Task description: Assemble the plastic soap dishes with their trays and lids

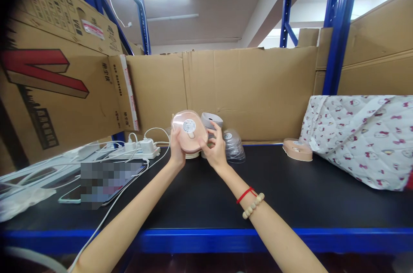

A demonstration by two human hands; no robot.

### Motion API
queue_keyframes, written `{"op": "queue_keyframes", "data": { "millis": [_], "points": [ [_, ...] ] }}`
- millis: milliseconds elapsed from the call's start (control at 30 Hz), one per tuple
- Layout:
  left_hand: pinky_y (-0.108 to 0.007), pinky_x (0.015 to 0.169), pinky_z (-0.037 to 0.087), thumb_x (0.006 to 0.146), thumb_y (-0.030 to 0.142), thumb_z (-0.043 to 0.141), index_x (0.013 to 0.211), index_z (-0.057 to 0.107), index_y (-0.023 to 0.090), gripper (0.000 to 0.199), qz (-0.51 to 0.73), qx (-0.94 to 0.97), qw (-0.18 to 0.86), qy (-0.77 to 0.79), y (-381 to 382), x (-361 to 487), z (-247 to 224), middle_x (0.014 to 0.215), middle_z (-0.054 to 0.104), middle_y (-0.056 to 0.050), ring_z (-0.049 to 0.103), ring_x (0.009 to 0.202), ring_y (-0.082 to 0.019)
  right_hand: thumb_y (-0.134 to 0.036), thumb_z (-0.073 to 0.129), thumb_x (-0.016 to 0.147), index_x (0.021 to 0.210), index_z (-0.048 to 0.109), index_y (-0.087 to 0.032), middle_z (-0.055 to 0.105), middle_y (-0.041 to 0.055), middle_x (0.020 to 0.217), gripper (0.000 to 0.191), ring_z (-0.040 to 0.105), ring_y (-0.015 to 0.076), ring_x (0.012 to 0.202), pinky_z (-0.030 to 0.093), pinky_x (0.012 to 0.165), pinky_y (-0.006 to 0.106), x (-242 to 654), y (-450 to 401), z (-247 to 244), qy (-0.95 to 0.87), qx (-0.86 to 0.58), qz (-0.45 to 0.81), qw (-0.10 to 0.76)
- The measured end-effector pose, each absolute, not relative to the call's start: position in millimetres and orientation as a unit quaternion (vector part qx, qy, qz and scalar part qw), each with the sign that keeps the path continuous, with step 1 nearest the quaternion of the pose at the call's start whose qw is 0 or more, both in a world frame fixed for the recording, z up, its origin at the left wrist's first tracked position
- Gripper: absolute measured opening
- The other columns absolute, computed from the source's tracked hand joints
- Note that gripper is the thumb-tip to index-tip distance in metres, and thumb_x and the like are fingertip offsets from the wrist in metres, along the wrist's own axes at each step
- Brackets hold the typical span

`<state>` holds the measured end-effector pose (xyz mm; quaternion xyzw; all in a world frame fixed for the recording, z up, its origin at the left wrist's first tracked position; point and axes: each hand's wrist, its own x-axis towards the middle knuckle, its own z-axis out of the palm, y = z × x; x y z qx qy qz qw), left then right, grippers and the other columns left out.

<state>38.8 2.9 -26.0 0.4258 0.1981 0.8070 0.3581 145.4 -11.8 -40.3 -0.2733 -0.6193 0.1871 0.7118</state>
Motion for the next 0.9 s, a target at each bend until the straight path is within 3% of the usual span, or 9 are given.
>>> {"op": "queue_keyframes", "data": {
  "millis": [100, 233, 400, 533, 667, 800, 900],
  "points": [
    [-0.034, 0.088, 0.045, 0.068, 0.048, 0.055, 0.1, 0.053, 0.022, 0.04, 0.816, 0.445, 0.31, 0.2, -2.1, 39.0, -25.8, 0.104, 0.062, -0.005, 0.058, 0.105, -0.022, -0.054, 0.062, 0.068, 0.123, 0.038, -0.025, 0.057, -0.0004, 0.084, 0.067, 0.048, 0.0086, 0.044, 0.039, 0.034, 0.022, 141.6, -15.3, -38.0, -0.6, -0.275, 0.29, 0.693],
    [-0.03, 0.078, 0.048, 0.068, 0.05, 0.056, 0.093, 0.052, 0.022, 0.038, 0.809, 0.48, 0.276, 0.196, -5.5, 39.0, -24.7, 0.092, 0.061, -0.003, 0.06, 0.093, -0.019, -0.051, 0.068, 0.062, 0.118, 0.037, -0.026, 0.053, -0.0054, 0.07, 0.069, 0.049, 0.0105, 0.046, 0.04, 0.035, 0.022, 141.0, -15.6, -33.5, -0.605, -0.245, 0.325, 0.684],
    [-0.021, 0.05, 0.044, 0.062, 0.048, 0.059, 0.093, 0.054, 0.021, 0.042, 0.773, 0.497, 0.331, 0.216, -1.8, 37.4, -24.6, 0.077, 0.058, 0.0, 0.056, 0.059, -0.011, -0.047, 0.072, 0.055, 0.104, 0.041, -0.025, 0.054, -0.0026, 0.08, 0.062, 0.054, 0.0117, 0.061, 0.044, 0.049, 0.022, 174.2, -4.4, -18.5, -0.527, -0.251, 0.071, 0.809],
    [-0.018, 0.038, 0.037, 0.061, 0.051, 0.053, 0.086, 0.055, 0.019, 0.04, 0.762, 0.475, 0.384, 0.213, -1.3, 35.3, -25.4, 0.071, 0.057, -0.001, 0.052, 0.051, -0.009, -0.045, 0.06, 0.068, 0.104, 0.041, -0.022, 0.056, 0.0049, 0.1, 0.047, 0.058, 0.0183, 0.089, 0.047, 0.075, 0.031, 222.7, 6.1, -13.3, -0.324, -0.384, -0.043, 0.864],
    [-0.016, 0.034, 0.034, 0.058, 0.051, 0.051, 0.075, 0.053, 0.019, 0.036, 0.763, 0.462, 0.394, 0.222, -1.7, 32.9, -25.1, 0.065, 0.055, 0.0, 0.049, 0.046, -0.008, -0.042, 0.064, 0.066, 0.099, 0.047, -0.024, 0.06, 0.006, 0.103, 0.041, 0.057, 0.0252, 0.098, 0.044, 0.085, 0.04, 267.4, 15.2, -30.4, -0.124, -0.579, 0.038, 0.805],
    [-0.015, 0.032, 0.032, 0.058, 0.049, 0.051, 0.071, 0.052, 0.02, 0.032, 0.762, 0.459, 0.385, 0.245, -1.4, 31.3, -23.9, 0.062, 0.053, 0.001, 0.048, 0.045, -0.008, -0.04, 0.063, 0.068, 0.104, 0.047, -0.028, 0.061, 0.006, 0.097, 0.042, 0.059, 0.0257, 0.093, 0.047, 0.078, 0.039, 299.9, 25.2, -59.5, -0.078, -0.648, 0.053, 0.755],
    [-0.015, 0.031, 0.031, 0.061, 0.046, 0.049, 0.069, 0.051, 0.02, 0.028, 0.763, 0.444, 0.384, 0.27, -1.0, 30.9, -22.8, 0.061, 0.052, 0.001, 0.047, 0.043, -0.008, -0.036, 0.068, 0.061, 0.111, 0.046, -0.026, 0.058, 0.0116, 0.1, 0.056, 0.057, 0.031, 0.097, 0.047, 0.076, 0.044, 311.8, 32.1, -71.6, -0.063, -0.674, 0.064, 0.733]
  ]
}}
